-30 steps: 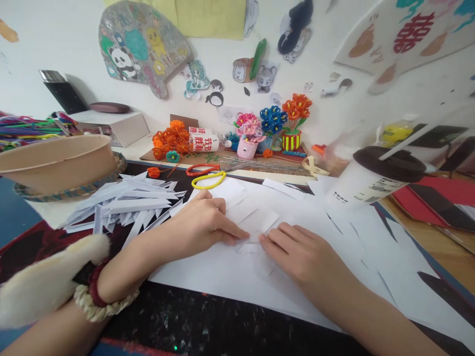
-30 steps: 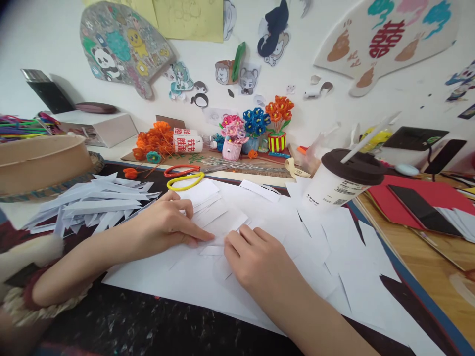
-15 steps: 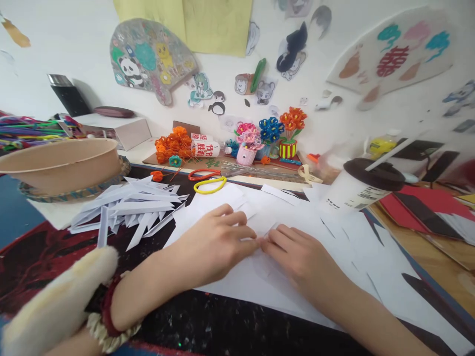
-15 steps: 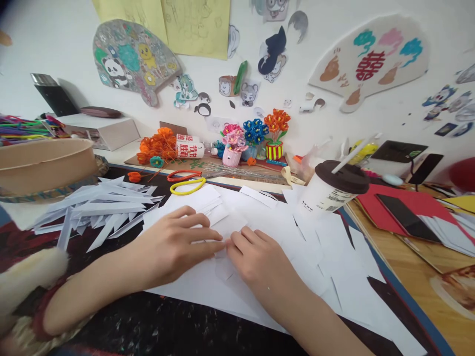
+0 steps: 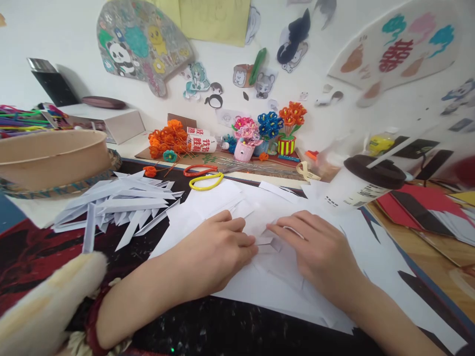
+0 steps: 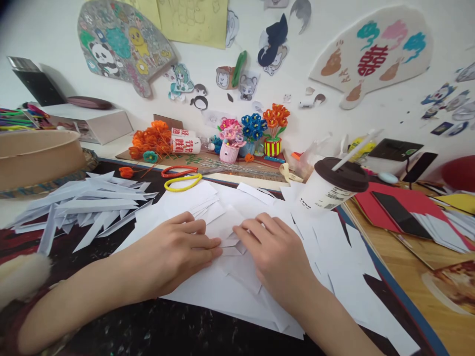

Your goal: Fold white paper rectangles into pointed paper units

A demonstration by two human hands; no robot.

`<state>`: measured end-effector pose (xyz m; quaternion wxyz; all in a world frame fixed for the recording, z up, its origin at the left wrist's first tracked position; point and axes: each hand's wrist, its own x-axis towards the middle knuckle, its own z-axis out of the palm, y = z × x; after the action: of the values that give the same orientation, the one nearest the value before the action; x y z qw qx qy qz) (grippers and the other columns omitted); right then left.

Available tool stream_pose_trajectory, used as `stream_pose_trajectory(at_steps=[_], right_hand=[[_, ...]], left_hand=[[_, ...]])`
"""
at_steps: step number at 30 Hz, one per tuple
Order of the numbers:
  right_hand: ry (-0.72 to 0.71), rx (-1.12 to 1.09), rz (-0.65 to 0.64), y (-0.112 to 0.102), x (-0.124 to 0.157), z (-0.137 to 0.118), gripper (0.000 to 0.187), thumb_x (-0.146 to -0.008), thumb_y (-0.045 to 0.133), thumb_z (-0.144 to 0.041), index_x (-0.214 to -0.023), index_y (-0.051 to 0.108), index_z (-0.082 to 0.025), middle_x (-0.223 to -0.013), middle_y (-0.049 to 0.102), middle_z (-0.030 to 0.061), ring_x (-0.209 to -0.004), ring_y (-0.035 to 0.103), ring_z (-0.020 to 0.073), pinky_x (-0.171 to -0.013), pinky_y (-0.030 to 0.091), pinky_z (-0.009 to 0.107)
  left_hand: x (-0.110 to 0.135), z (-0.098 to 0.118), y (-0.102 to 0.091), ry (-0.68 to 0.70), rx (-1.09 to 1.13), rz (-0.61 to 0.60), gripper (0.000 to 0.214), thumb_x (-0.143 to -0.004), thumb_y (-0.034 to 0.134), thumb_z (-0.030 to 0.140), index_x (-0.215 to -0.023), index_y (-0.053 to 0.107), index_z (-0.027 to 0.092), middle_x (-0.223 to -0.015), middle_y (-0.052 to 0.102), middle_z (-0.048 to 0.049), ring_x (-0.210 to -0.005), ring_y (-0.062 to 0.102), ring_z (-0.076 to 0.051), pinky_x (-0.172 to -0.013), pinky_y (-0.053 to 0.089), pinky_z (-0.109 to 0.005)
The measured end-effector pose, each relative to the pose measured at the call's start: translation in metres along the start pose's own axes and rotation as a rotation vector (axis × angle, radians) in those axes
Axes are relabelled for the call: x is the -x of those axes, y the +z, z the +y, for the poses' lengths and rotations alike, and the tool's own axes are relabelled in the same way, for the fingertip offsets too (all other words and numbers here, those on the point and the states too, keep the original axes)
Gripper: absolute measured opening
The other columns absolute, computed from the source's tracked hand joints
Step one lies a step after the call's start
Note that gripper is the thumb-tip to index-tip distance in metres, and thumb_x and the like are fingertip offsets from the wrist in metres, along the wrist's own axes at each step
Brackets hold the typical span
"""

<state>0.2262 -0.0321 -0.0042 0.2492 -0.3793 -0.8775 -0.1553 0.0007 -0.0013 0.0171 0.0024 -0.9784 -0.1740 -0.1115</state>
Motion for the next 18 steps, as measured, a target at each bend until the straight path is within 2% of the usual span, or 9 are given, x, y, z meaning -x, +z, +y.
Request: stream_pose_trajectory(at_steps=[5,9,13,18], right_hand=[[-0.091,-0.027,-0.088,0.0057,-0.0005,-0.0073,0.046,-0.076,0.039,0.008,-0.107,0.068,-0.009,-0.088,0.064,0.0104,-0.076,0.047,0.0218,-0.062,0.038,0.033],[-0.041,-0.046,-0.114,0.0093,-0.0008,-0.0074,0.045,-0.075,0.041,0.005,-0.103,0.071,-0.013,-0.079,0.06,0.0082,-0.073,0.044,0.0211,-0.061,0.034,0.032],[0.026,-0.069,-0.101,0.0074,-0.0018,-0.0034,0.047,-0.07,0.042,0.005,-0.096,0.074,-0.018,-0.076,0.06,0.0071,-0.073,0.042,0.021,-0.061,0.03,0.032],[0.024,-0.061,-0.098,0.0044,-0.0025,-0.0001,0.048,-0.066,0.045,0.006,-0.093,0.074,-0.021,-0.071,0.059,0.0048,-0.071,0.041,0.0201,-0.06,0.027,0.031]], left_hand=[[-0.0003,0.0007,0.0002,-0.016,-0.012,-0.042,0.012,-0.089,0.054,0.015,-0.094,0.064,0.018,-0.077,0.067,-0.0036,-0.072,0.05,-0.02,-0.066,0.032,-0.035],[-0.0009,0.0017,-0.0001,-0.028,-0.022,-0.055,0.013,-0.088,0.055,0.015,-0.097,0.064,0.017,-0.077,0.067,-0.0031,-0.072,0.05,-0.02,-0.067,0.032,-0.035],[-0.0008,0.0004,0.0001,-0.014,-0.012,-0.017,0.014,-0.091,0.053,0.017,-0.098,0.065,0.019,-0.078,0.068,-0.0038,-0.073,0.053,-0.019,-0.067,0.033,-0.034],[-0.0002,-0.001,-0.0004,-0.019,0.003,0.005,0.015,-0.093,0.051,0.019,-0.096,0.066,0.02,-0.078,0.069,-0.0038,-0.073,0.054,-0.019,-0.066,0.033,-0.032]])
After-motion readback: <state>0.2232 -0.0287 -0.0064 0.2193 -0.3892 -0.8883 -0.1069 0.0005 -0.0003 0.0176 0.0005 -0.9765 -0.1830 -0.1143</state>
